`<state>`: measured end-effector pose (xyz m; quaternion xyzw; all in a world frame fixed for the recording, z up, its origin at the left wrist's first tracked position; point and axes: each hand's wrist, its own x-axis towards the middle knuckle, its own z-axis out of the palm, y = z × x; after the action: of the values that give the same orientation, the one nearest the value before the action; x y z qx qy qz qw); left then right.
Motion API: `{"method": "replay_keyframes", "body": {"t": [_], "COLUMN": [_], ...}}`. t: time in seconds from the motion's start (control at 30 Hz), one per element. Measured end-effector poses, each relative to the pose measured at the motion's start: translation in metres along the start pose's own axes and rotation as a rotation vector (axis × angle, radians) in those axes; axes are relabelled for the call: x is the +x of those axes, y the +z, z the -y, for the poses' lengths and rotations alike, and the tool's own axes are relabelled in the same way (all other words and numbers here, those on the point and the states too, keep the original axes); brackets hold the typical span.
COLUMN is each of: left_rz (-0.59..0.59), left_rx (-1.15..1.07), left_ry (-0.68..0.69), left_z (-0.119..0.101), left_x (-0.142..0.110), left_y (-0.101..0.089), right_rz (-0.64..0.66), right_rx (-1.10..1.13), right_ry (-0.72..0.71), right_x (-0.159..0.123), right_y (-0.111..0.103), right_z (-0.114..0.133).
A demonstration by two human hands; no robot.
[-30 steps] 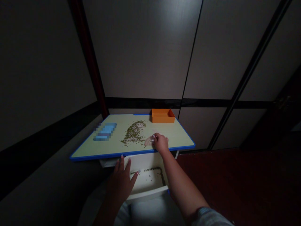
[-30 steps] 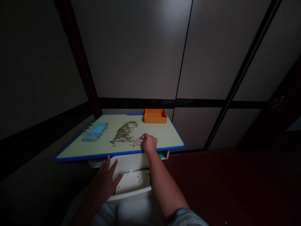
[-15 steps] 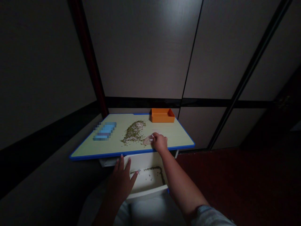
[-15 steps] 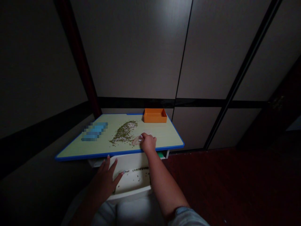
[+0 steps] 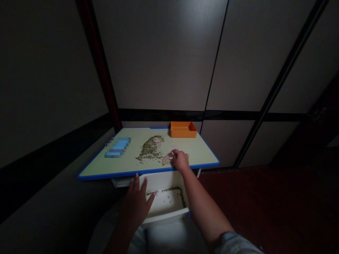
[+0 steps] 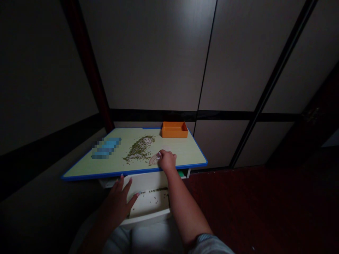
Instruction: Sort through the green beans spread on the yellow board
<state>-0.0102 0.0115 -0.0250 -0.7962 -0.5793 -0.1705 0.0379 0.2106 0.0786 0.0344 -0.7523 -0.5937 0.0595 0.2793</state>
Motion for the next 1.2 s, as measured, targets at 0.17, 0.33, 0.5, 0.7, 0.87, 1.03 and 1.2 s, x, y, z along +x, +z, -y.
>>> {"method": "replay_keyframes", "body": {"t": [0.17, 0.33, 0.5, 0.7, 0.87, 1.03, 1.2], "left_rz": [0.012, -0.001, -0.009, -0.004, 0.002, 0.009, -0.006], "left_rx": [0.005, 0.002, -0.004, 0.002, 0.019, 0.024, 0.018], "left_ry": [-0.006, -0.009, -0.003, 0.002, 0.011, 0.003, 0.004], "left_z": [-0.0009, -0.0007, -0.0007, 0.0, 0.0003, 0.0002, -0.0001], "left_x": [-0.0004, -0.0009, -0.0007, -0.0003, -0.0008, -0.0003, -0.0003], "left_y": [0.0002, 0.0003, 0.0, -0.0004, -0.002, -0.0004, 0.0005], "right_rz": [-0.025, 0.0, 0.007, 0.011, 0.045, 0.059, 0.085], "right_rx": [-0.016, -0.019, -0.046, -0.062, -0.072, -0.091, -0.154], "right_ry": [0.031, -0.012, -0.019, -0.044, -0.048, -0.088, -0.136], "right_x": [-0.0013, -0.0024, -0.0022, -0.0031, -0.0033, -0.005, -0.0061], "right_y": [-0.0012, -0.0018, -0.0013, -0.0013, -0.0013, -0.001, -0.0012], "right_z": [0.0037, 0.0055, 0.0047, 0.0044, 0.0041, 0.0056, 0.0086]}}
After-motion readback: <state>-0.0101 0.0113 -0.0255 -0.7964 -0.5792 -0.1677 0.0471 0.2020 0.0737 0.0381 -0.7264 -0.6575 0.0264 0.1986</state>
